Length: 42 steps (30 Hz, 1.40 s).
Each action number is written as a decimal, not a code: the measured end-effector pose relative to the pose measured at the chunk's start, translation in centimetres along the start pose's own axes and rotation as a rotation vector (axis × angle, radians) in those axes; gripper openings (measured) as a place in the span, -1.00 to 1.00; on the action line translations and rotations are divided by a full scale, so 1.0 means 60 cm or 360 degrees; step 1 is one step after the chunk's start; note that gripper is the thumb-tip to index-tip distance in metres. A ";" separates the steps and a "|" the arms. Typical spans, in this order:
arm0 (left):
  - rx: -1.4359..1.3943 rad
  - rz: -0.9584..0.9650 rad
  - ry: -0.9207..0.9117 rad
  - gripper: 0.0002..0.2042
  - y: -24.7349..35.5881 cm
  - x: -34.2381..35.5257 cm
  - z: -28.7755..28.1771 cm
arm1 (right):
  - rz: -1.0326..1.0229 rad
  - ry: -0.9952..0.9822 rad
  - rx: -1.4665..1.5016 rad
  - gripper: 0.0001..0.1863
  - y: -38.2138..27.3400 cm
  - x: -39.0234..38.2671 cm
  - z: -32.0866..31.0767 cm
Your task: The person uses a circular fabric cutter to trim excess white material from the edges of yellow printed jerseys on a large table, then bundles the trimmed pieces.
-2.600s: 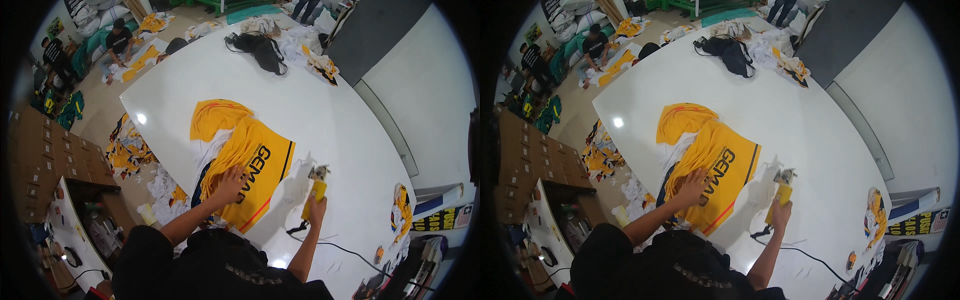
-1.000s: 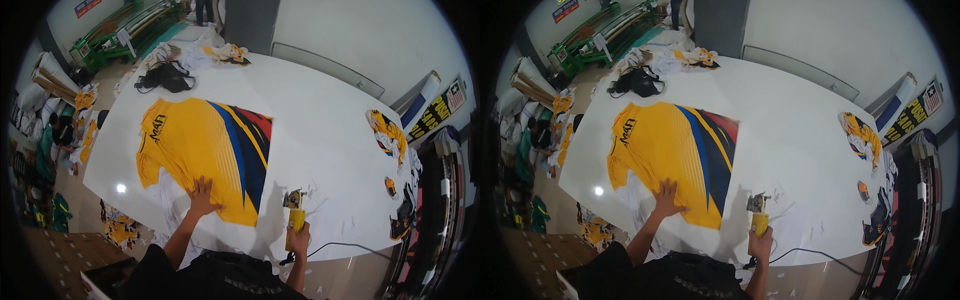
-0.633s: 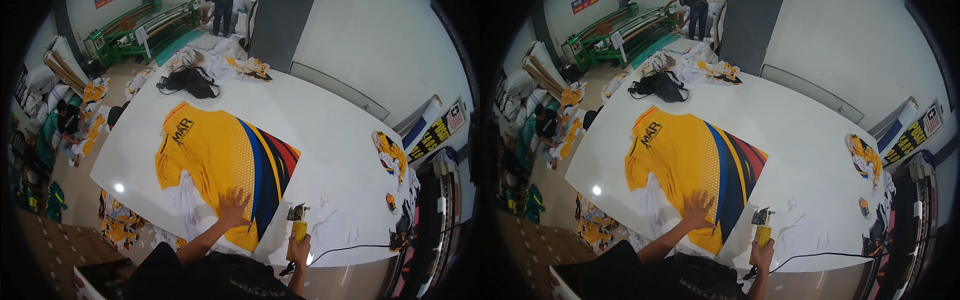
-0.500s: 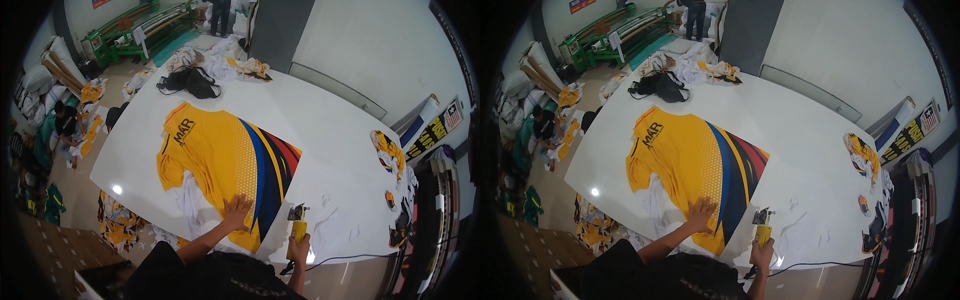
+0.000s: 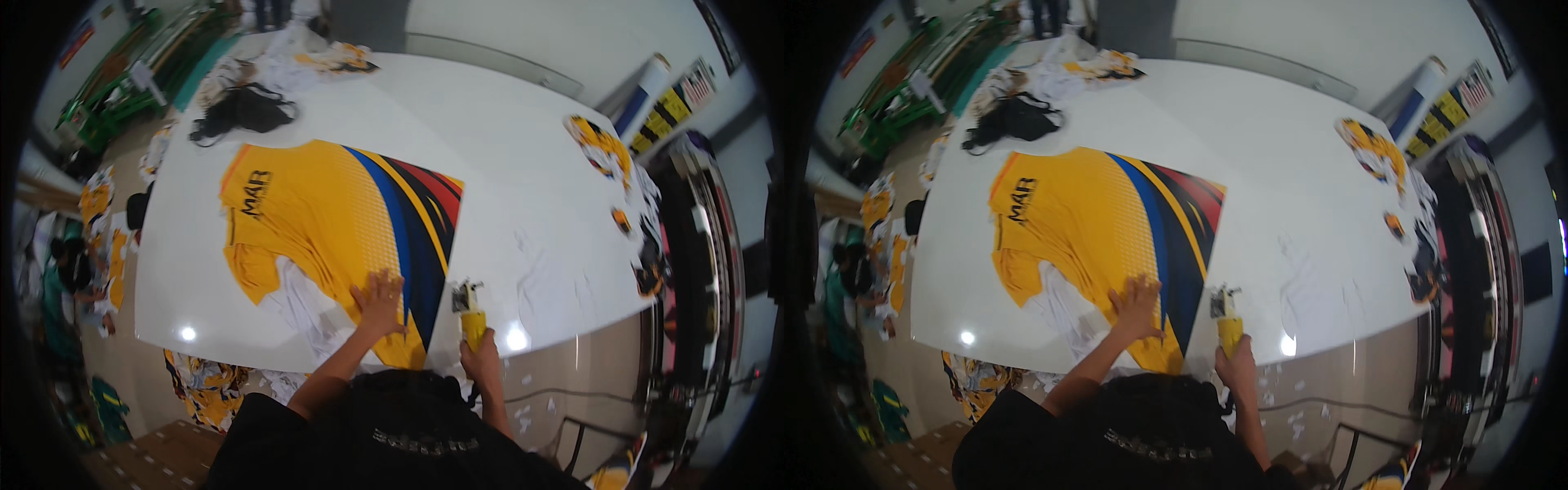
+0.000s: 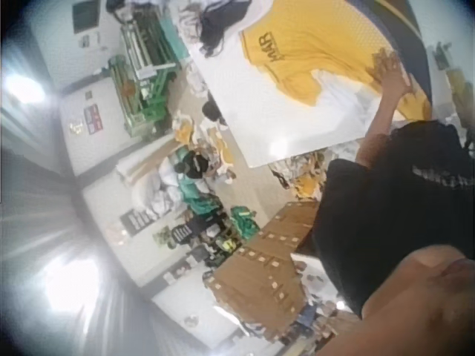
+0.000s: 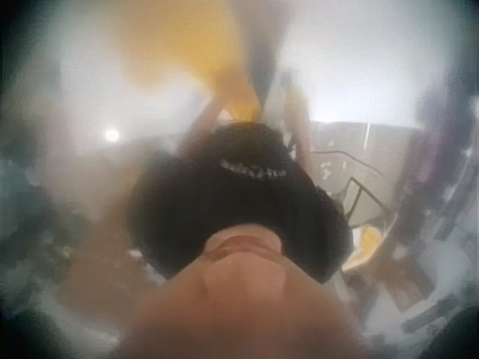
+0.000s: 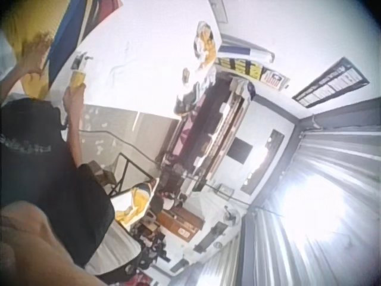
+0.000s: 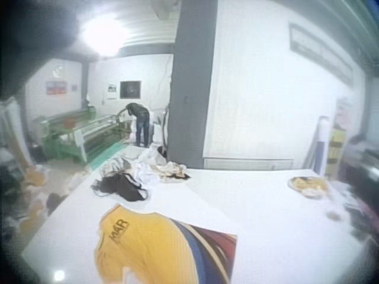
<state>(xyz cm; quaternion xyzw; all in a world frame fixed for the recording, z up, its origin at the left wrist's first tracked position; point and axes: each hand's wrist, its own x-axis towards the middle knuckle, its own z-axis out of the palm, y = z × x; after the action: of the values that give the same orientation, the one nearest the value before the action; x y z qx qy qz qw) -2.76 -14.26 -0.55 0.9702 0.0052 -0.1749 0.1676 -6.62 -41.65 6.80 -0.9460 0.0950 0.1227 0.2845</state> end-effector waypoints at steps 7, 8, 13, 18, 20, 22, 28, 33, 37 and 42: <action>-0.0025 0.0040 -0.0082 0.41 -0.017 -0.009 0.011 | 0.0013 -0.0032 0.0054 -0.46 -0.015 -0.030 0.013; -0.0023 0.0041 -0.0070 0.41 -0.016 -0.010 0.015 | -0.0031 -0.0012 0.0029 -0.46 -0.017 -0.031 0.014; -0.0028 0.0040 -0.0080 0.42 -0.021 -0.015 0.018 | -0.0023 -0.0027 0.0035 -0.45 -0.040 -0.005 0.031; -0.0073 0.0043 -0.0061 0.41 -0.025 -0.017 0.013 | -0.0140 0.0111 -0.0007 -0.48 -0.072 0.065 0.048; -0.0067 0.0044 -0.0056 0.41 -0.025 -0.015 0.012 | -0.0160 0.0137 -0.0035 -0.48 -0.077 0.098 0.050; -0.0077 0.0047 -0.0054 0.40 -0.024 -0.015 0.009 | -0.0175 0.0161 -0.0044 -0.48 -0.083 0.126 0.051; -0.0110 0.0034 -0.0044 0.38 -0.021 -0.017 0.006 | -0.0206 0.0195 -0.0064 -0.45 -0.100 0.193 0.054; -0.0139 0.0022 -0.0029 0.36 -0.022 -0.018 0.006 | -0.0132 0.0173 -0.0058 -0.44 -0.124 0.228 0.048; -0.0129 0.0001 -0.0033 0.36 -0.021 -0.018 0.006 | -0.0144 0.0174 -0.0080 -0.43 -0.131 0.261 0.048; -0.0107 -0.0013 -0.0015 0.36 -0.022 -0.017 0.008 | -0.0120 0.0181 -0.0096 -0.45 -0.146 0.308 0.043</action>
<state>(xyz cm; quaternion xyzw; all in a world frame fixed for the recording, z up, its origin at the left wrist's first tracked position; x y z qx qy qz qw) -3.96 -13.11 -1.04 0.9632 0.0141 -0.1798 0.1994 12.71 -35.04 3.97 -0.9625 0.0715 0.0608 0.2544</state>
